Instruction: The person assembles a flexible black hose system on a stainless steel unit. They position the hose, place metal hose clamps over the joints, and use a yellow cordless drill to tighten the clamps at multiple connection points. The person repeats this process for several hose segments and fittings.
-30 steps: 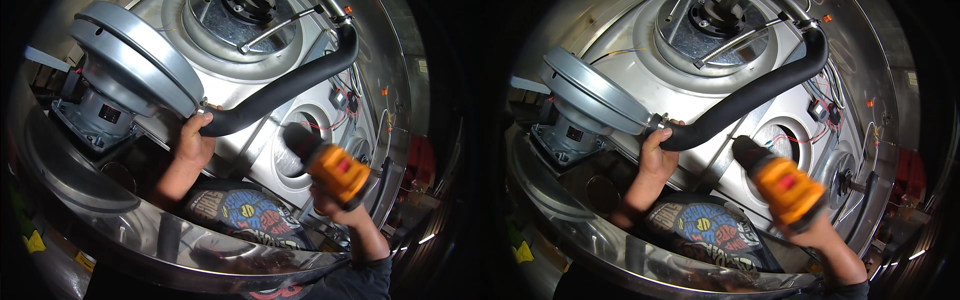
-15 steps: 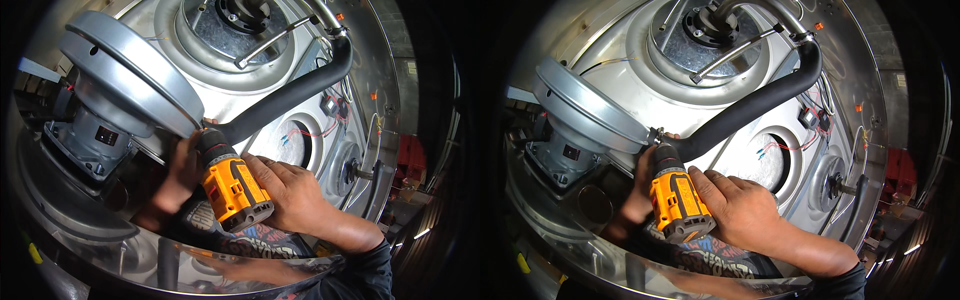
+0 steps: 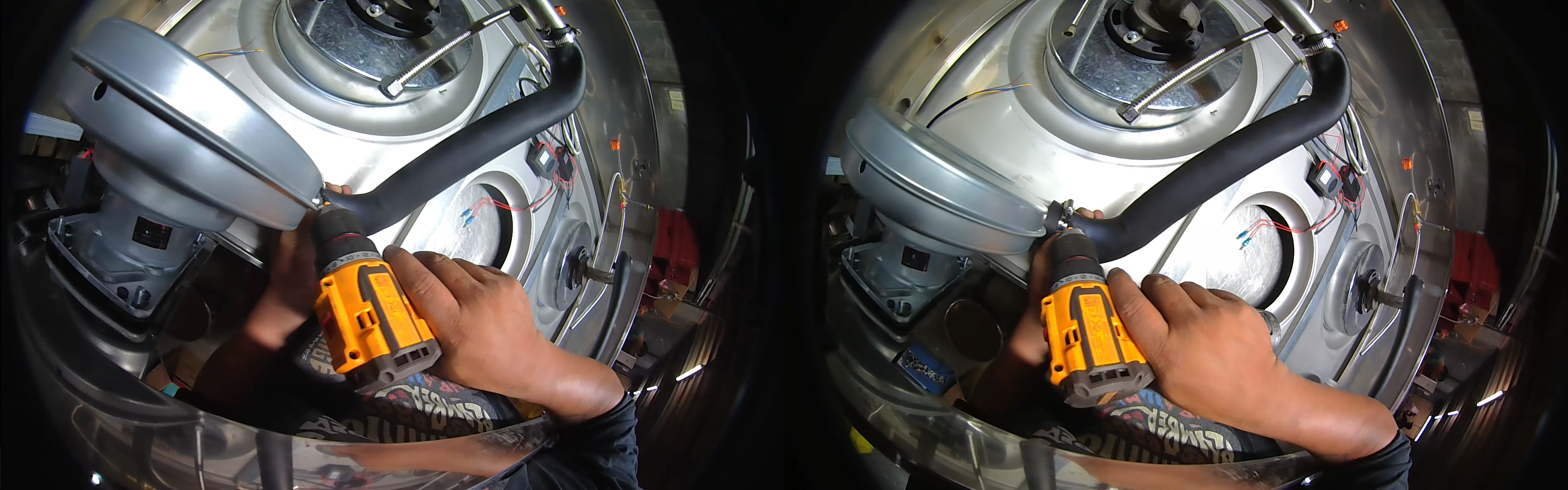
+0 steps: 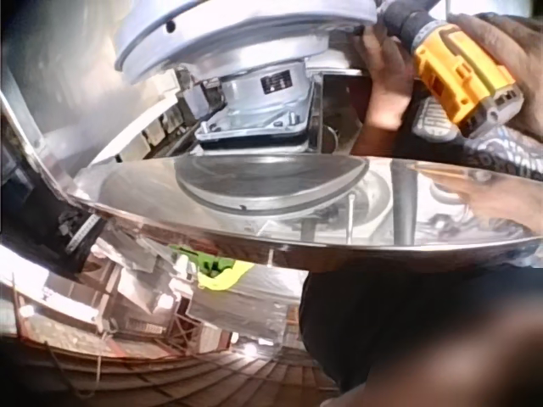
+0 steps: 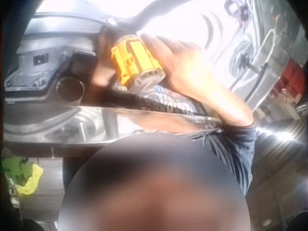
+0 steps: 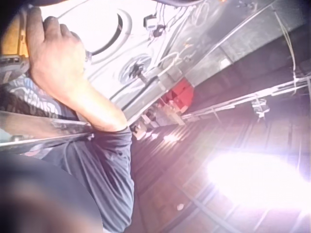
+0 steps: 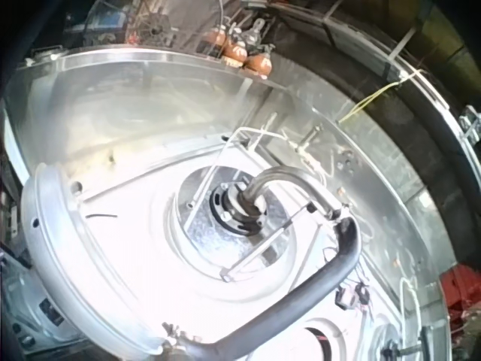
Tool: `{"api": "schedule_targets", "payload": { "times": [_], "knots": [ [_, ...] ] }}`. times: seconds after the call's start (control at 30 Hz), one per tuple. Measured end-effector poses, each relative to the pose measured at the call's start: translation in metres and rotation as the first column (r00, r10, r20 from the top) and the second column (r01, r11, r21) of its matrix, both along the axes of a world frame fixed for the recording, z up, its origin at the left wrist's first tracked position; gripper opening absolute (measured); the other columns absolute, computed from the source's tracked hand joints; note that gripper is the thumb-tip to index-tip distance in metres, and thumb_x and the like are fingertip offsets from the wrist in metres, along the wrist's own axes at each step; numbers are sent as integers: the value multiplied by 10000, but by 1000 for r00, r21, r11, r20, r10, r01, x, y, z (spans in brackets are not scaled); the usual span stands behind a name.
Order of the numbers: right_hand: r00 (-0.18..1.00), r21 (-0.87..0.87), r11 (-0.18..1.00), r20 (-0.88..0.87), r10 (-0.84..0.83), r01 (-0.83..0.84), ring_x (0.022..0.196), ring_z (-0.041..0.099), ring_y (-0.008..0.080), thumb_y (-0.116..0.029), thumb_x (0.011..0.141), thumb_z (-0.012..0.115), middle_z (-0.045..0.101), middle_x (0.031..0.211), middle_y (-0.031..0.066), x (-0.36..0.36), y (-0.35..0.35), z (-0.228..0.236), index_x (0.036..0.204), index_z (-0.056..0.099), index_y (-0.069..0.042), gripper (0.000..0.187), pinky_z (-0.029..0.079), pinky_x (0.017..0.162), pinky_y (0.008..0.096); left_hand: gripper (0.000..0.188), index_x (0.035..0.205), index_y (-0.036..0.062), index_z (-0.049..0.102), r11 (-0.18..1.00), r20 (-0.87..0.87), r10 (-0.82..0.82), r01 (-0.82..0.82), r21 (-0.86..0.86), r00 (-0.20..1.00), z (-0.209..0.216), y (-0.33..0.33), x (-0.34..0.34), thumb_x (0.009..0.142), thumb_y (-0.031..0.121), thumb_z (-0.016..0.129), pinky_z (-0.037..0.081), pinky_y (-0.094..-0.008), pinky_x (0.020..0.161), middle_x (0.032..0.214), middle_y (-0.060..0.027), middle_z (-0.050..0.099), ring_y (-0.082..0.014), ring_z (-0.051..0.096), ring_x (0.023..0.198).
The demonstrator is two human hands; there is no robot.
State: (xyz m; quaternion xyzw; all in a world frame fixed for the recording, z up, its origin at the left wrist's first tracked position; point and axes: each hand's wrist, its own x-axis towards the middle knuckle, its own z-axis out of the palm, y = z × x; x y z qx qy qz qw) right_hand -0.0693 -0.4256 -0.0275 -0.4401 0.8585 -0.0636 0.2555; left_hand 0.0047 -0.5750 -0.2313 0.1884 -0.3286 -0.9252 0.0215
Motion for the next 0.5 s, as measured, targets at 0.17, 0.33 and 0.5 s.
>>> {"api": "schedule_targets", "payload": {
  "times": [0.17, 0.33, 0.5],
  "knots": [
    [981, -28, 996, -181, 72, -79, 954, 771, 382, -219, 829, 717, 730, 1182, 261, 5, 2, -9, 1390, 582, 51, 637, 620, 815, 449, 486, 1367, 1, 577, 969, -57, -22, 7, -246, 998, -4, 1, 0, 1129, 396, 426, 473, -372, 1107, 1276, -105, 648, -190, 612, 1238],
    [973, -42, 997, -225, 54, -65, 967, 772, 367, -242, 773, 758, 725, 1218, 267, 3, 10, -12, 1353, 605, 62, 672, 614, 835, 446, 423, 1372, -10, 570, 970, -105, 28, -2, 242, 994, -8, 0, 2, 1104, 286, 432, 354, -404, 1257, 1357, -112, 620, -229, 520, 1412],
    [978, -43, 998, -203, 37, -47, 956, 767, 370, -261, 744, 782, 727, 1206, 259, 0, 9, -11, 1361, 597, 58, 719, 603, 831, 443, 536, 1401, -16, 549, 997, -68, -8, 14, 80, 998, -6, 0, 2, 1133, 422, 395, 458, -376, 1136, 1316, -122, 636, -204, 600, 1271]
  ]
}}
